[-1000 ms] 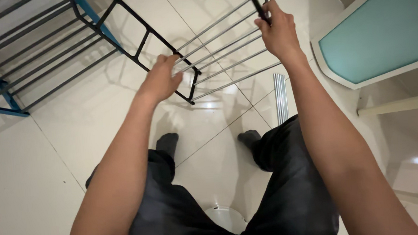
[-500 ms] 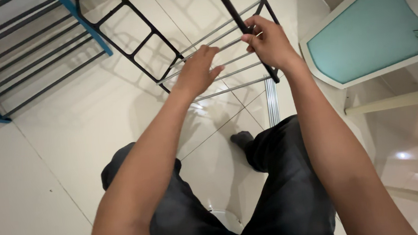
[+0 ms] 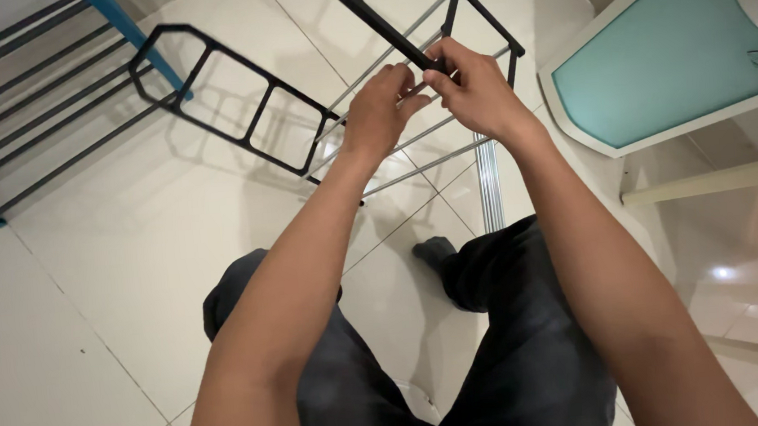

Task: The person disassembles a metal shelf by removing the horizontal bars one by one. They place the removed bars on the floor beside them.

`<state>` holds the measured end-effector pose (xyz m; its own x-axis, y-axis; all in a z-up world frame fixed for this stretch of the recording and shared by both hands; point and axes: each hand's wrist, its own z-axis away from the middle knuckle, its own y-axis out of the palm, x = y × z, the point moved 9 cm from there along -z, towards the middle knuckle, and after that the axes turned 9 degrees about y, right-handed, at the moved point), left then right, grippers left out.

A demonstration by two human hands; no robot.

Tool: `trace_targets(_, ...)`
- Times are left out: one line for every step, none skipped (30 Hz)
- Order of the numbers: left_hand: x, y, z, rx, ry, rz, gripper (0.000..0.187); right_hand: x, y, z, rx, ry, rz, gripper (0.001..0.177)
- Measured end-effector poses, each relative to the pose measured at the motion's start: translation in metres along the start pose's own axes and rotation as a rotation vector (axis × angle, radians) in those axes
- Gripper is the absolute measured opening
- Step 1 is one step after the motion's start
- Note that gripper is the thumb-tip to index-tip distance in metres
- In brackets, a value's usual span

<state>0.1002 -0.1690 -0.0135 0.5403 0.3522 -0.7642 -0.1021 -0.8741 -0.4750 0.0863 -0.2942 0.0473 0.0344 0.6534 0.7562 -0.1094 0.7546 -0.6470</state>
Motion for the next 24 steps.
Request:
trace_targets(-0.001,0.001,-0.001,0.002,-0.006,0.007,0.030,-0.001,0.000,0.000,-0.006,-0.005,0.021,0.016)
trace_targets(-0.002,0.003,-0.001,0.003,-0.012,0.014,0.031,-0.004,0.000,0.001,-0.003,0.016,0.038,0.016)
trace_targets(-0.002,0.004,-0.002,0.005,-0.017,0.021,0.031,-0.008,-0.001,0.001,-0.001,0.037,0.057,0.016)
trace_targets(-0.002,0.004,-0.004,-0.002,-0.011,0.015,0.030,-0.011,0.000,0.001,0.001,0.058,0.075,0.015)
trace_targets(-0.002,0.004,-0.005,-0.010,-0.004,0.008,0.028,-0.010,-0.001,0.000,-0.003,0.026,0.059,0.017)
trace_targets(-0.003,0.005,-0.006,-0.017,0.003,0.001,0.027,-0.009,-0.001,-0.001,-0.006,-0.006,0.043,0.018)
trace_targets(-0.004,0.006,-0.006,-0.029,0.011,0.016,0.025,-0.009,-0.002,-0.001,-0.013,-0.036,0.028,0.019)
trace_targets(-0.005,0.007,-0.006,-0.040,0.018,0.030,0.023,-0.013,-0.002,-0.002,-0.014,-0.033,0.016,0.019)
trace_targets(-0.006,0.008,-0.006,-0.052,0.028,0.046,0.021,-0.016,-0.003,-0.003,-0.017,-0.030,0.005,0.019)
trace_targets(-0.007,0.010,-0.007,-0.052,0.029,0.038,0.019,-0.019,-0.004,-0.003,-0.020,-0.027,-0.006,0.018)
trace_targets(-0.007,0.012,-0.007,-0.053,0.029,0.030,0.017,-0.020,-0.005,-0.004,-0.022,-0.036,-0.022,0.018)
trace_targets(-0.007,0.014,-0.008,-0.053,0.028,0.023,0.016,-0.021,-0.006,-0.005,-0.023,-0.045,-0.038,0.018)
trace_targets(-0.009,0.015,-0.009,-0.054,0.058,0.004,0.014,-0.022,-0.007,-0.005,-0.025,-0.054,-0.054,0.018)
trace_targets(-0.011,0.016,-0.010,-0.055,0.088,-0.014,0.012,-0.024,-0.007,-0.005,-0.022,-0.046,-0.057,0.018)
trace_targets(-0.013,0.017,-0.011,-0.056,0.119,-0.033,0.009,-0.026,-0.007,-0.005,-0.022,-0.040,-0.060,0.018)
trace_targets(-0.011,0.020,-0.012,-0.041,0.113,-0.029,0.005,-0.028,-0.007,-0.006,-0.021,-0.033,-0.063,0.018)
trace_targets(-0.010,0.022,-0.012,-0.024,0.104,-0.023,0.002,-0.030,-0.009,-0.006,-0.033,-0.023,-0.059,0.018)
trace_targets(-0.009,0.025,-0.011,-0.006,0.095,-0.017,0.004,-0.031,-0.011,-0.006,-0.046,-0.012,-0.054,0.018)
trace_targets(-0.007,0.026,-0.011,-0.003,0.086,0.000,0.005,-0.032,-0.012,-0.006,-0.059,-0.003,-0.051,0.018)
trace_targets(-0.007,0.027,-0.012,0.000,0.078,0.018,0.006,-0.032,-0.011,-0.006,-0.053,-0.017,-0.053,0.018)
trace_targets(-0.007,0.027,-0.013,0.004,0.071,0.035,0.007,-0.031,-0.010,-0.005,-0.050,-0.032,-0.056,0.017)
trace_targets(-0.005,0.027,-0.013,0.014,0.040,0.047,0.009,-0.030,-0.011,-0.005,-0.046,-0.046,-0.059,0.017)
trace_targets(-0.004,0.027,-0.013,0.025,0.006,0.062,0.010,-0.032,-0.010,-0.006,-0.041,-0.037,-0.065,0.017)
trace_targets(-0.003,0.026,-0.012,0.036,-0.028,0.077,0.011,-0.033,-0.010,-0.007,-0.037,-0.027,-0.071,0.017)
